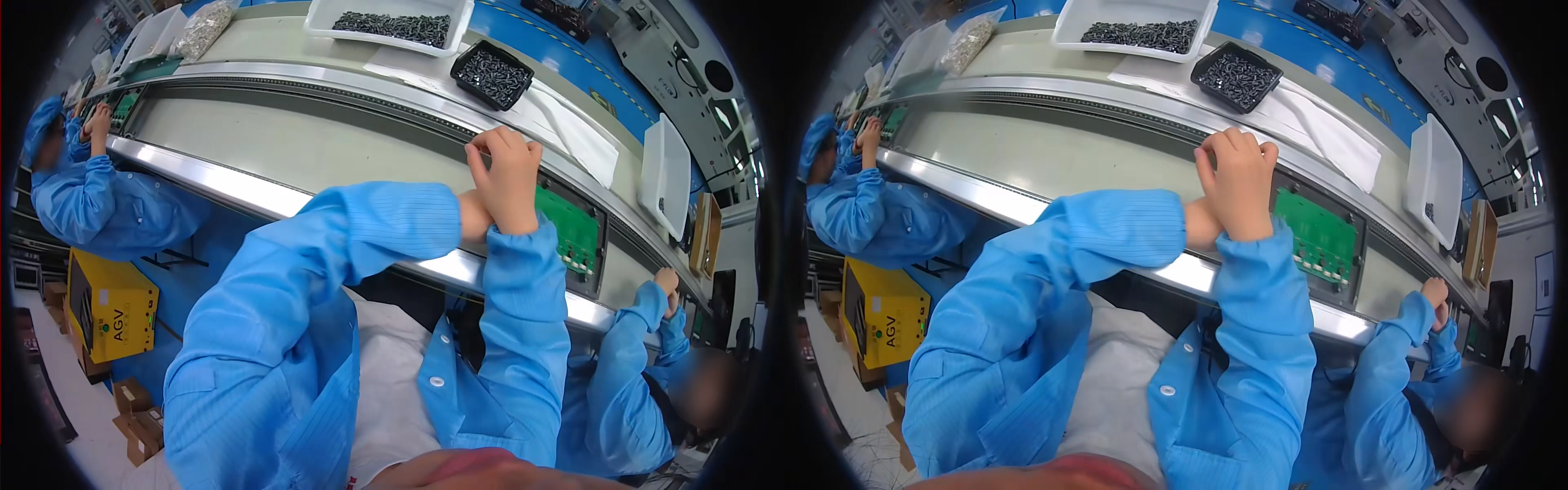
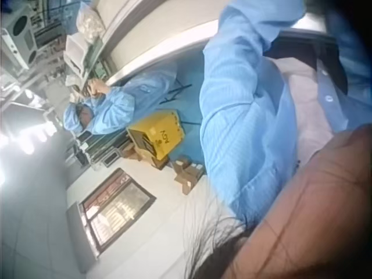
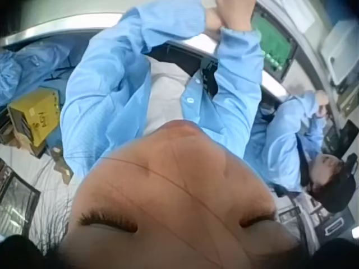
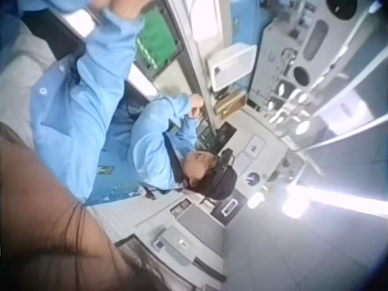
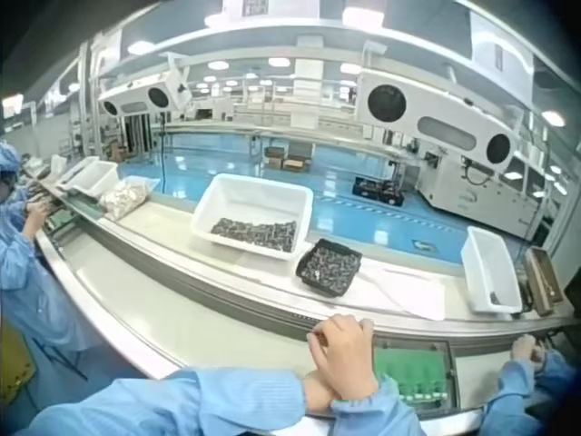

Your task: Assemble electronic components onto a printed circuit board on a production line.

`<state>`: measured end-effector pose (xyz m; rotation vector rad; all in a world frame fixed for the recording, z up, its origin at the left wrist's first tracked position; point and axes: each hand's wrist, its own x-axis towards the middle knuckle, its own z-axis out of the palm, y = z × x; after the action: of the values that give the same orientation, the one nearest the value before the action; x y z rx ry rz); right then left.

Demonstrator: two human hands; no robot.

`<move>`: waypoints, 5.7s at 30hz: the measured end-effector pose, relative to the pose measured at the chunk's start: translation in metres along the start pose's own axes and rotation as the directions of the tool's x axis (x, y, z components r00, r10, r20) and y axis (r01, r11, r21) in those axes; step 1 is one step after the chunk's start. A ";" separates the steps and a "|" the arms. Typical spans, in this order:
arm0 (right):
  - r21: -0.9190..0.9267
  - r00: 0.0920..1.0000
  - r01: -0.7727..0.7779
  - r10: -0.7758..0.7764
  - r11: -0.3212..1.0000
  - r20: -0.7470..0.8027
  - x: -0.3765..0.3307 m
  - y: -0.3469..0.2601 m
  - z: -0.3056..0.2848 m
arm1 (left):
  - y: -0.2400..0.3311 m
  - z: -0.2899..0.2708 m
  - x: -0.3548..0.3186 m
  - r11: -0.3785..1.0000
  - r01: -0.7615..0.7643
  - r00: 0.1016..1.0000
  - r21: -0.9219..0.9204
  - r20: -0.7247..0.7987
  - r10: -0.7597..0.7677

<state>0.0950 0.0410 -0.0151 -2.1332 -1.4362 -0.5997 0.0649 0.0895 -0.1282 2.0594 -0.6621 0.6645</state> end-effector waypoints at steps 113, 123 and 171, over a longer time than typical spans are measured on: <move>0.135 0.996 0.084 -0.087 0.987 0.015 -0.017 0.001 0.041 | 0.014 -0.140 -0.043 -0.006 0.592 0.556 -0.806 0.413 -0.721; 0.179 0.994 0.037 -0.055 0.983 0.099 -0.015 0.000 0.039 | 0.014 -0.142 -0.040 0.233 0.712 0.527 -0.662 0.284 -0.801; 0.307 0.988 0.067 -0.106 0.949 0.112 0.002 0.004 0.056 | 0.030 -0.146 -0.029 -0.244 0.290 0.414 -0.925 0.351 -0.840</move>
<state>0.1041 0.0761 -0.0586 -1.9021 -1.5838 -0.2558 -0.0070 0.2037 -0.0579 0.5734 0.3792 -0.0744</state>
